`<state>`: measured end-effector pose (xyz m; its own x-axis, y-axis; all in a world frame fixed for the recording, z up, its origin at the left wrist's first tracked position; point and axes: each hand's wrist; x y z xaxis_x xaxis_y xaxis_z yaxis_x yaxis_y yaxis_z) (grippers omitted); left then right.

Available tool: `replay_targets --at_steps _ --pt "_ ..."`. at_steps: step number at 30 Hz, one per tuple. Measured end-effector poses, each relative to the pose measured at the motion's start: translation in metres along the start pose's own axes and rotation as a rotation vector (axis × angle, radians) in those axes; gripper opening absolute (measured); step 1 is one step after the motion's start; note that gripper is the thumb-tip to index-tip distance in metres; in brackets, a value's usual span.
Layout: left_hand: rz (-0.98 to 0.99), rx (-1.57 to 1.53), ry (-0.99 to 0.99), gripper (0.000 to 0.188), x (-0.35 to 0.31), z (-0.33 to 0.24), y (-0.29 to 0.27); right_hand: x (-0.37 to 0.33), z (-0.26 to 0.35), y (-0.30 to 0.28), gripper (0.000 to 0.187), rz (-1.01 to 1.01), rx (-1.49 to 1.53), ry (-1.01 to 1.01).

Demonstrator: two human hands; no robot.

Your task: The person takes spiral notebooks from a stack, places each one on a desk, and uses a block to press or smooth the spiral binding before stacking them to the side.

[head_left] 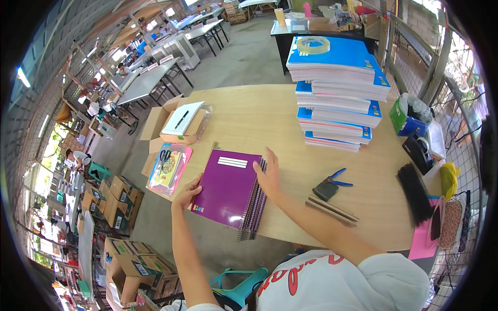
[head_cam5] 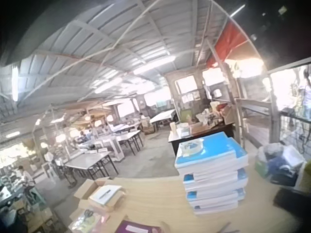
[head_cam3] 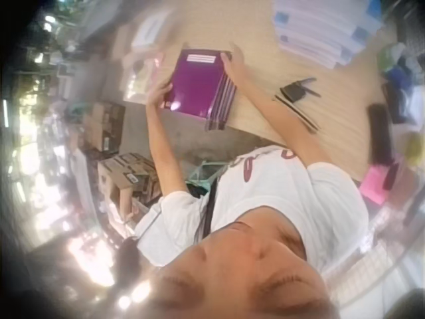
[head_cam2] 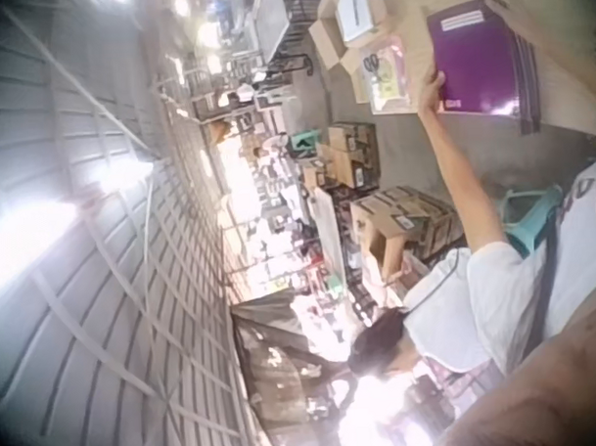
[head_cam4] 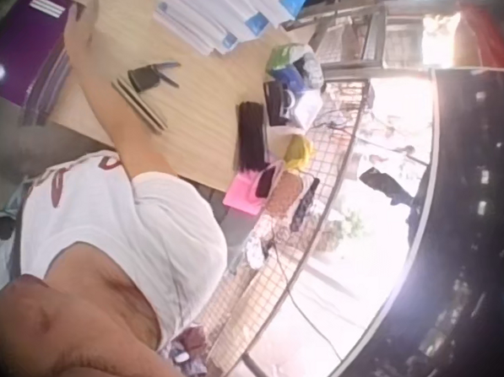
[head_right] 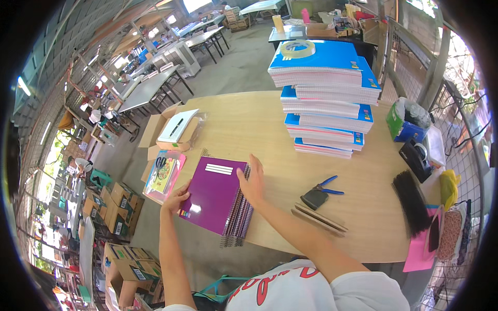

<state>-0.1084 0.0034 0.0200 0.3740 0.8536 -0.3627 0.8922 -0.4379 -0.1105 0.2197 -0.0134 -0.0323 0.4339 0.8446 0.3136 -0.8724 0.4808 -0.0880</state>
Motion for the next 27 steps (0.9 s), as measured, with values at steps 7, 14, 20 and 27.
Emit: replay_targets --at_steps 7,14,20,27 --pt "-0.148 0.15 0.055 0.062 -0.001 0.002 0.019 0.043 -0.021 0.026 0.027 0.126 0.006 0.179" --pt "-0.369 0.743 0.198 0.066 0.016 0.019 0.006 0.055 -0.017 0.014 0.017 0.02 -0.005 -0.118" --pt "-0.517 0.51 0.646 0.052 0.047 -0.168 0.15 0.14 0.113 -0.177 0.024 -0.103 -0.157 -0.693" --pt "-0.483 0.72 0.582 0.052 0.252 -0.331 0.218 0.334 0.154 -0.223 0.026 0.169 -0.686 -0.618"
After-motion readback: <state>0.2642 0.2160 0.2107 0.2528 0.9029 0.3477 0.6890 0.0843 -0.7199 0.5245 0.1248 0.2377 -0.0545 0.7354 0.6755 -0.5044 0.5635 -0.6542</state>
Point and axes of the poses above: each hand's wrist, its own x-axis towards the middle knuckle, its own y-axis out of the palm, z = x × y, and after that the axes turned 2 degrees about x, right-handed
